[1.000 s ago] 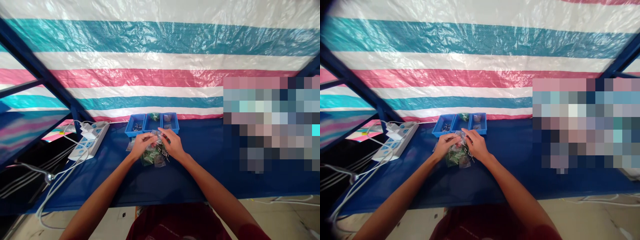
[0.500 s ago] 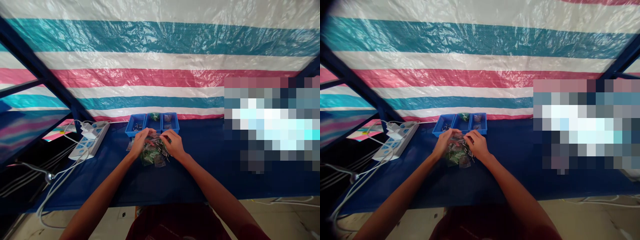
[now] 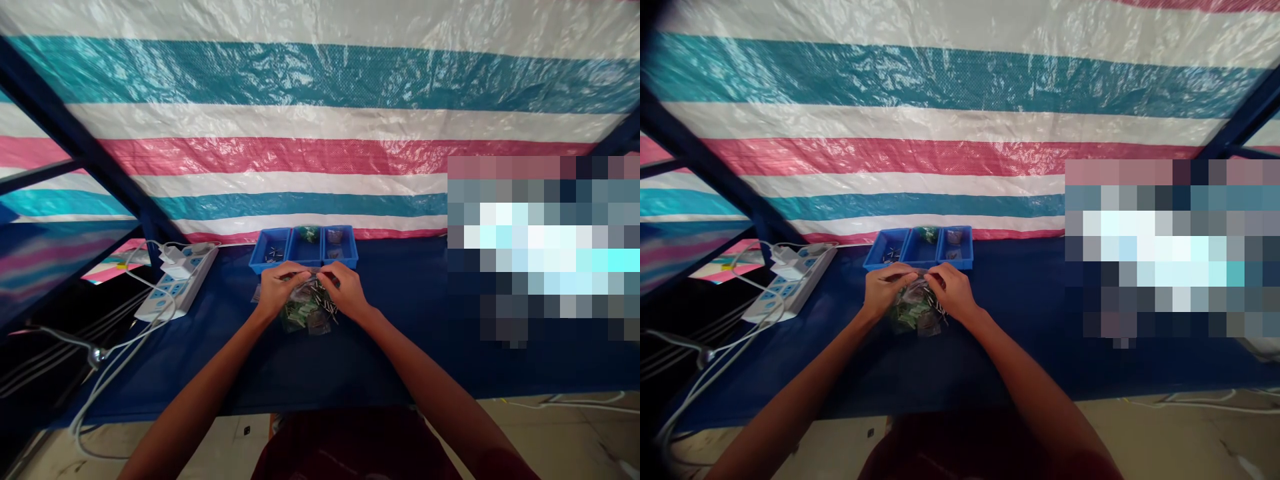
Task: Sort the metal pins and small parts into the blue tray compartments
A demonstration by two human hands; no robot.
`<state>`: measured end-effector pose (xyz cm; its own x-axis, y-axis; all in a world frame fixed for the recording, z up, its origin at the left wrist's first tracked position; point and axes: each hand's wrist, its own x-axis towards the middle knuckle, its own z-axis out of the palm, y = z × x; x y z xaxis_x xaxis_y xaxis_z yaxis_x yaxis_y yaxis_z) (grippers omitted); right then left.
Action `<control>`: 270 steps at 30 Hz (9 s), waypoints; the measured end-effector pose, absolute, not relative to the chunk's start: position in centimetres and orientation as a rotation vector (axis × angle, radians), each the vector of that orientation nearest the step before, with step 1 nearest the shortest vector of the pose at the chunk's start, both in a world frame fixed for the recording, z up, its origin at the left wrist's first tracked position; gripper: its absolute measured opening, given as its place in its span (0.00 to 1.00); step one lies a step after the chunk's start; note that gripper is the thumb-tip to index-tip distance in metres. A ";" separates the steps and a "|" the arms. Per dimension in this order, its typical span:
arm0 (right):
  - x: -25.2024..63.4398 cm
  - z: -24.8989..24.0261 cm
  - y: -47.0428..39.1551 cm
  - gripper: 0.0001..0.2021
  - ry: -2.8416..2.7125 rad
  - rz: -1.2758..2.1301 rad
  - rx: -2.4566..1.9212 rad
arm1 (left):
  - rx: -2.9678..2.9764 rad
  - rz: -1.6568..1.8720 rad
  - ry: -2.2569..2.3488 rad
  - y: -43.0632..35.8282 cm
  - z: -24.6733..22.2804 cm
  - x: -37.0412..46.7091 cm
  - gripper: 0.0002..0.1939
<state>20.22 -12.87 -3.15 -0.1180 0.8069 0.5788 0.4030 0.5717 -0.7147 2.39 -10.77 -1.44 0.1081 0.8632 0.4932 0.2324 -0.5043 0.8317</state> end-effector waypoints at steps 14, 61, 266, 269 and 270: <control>20.3 -3.4 -12.7 0.14 -1.801 0.401 -0.990 | 1.785 1.311 1.054 -11.2 -1.3 2.9 0.14; 20.2 -2.4 -13.0 0.11 -1.638 0.713 -1.030 | 1.999 1.019 0.962 -10.8 -1.0 2.2 0.16; 20.0 -2.5 -12.9 0.08 -1.463 0.776 -1.082 | 2.776 1.293 0.952 -9.6 -2.4 1.0 0.06; 20.1 -2.6 -12.8 0.09 -1.426 0.771 -1.098 | 2.774 1.303 0.938 -9.6 -2.3 1.0 0.06; 20.1 -2.6 -12.8 0.09 -1.421 0.768 -1.099 | 2.773 1.313 0.937 -9.6 -2.3 1.0 0.06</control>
<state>20.06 -12.82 -2.64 0.0612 0.9266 0.3709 0.1979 0.3530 -0.9145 0.96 -9.56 -2.33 0.4952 0.4772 0.7260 0.5313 -0.8275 0.1815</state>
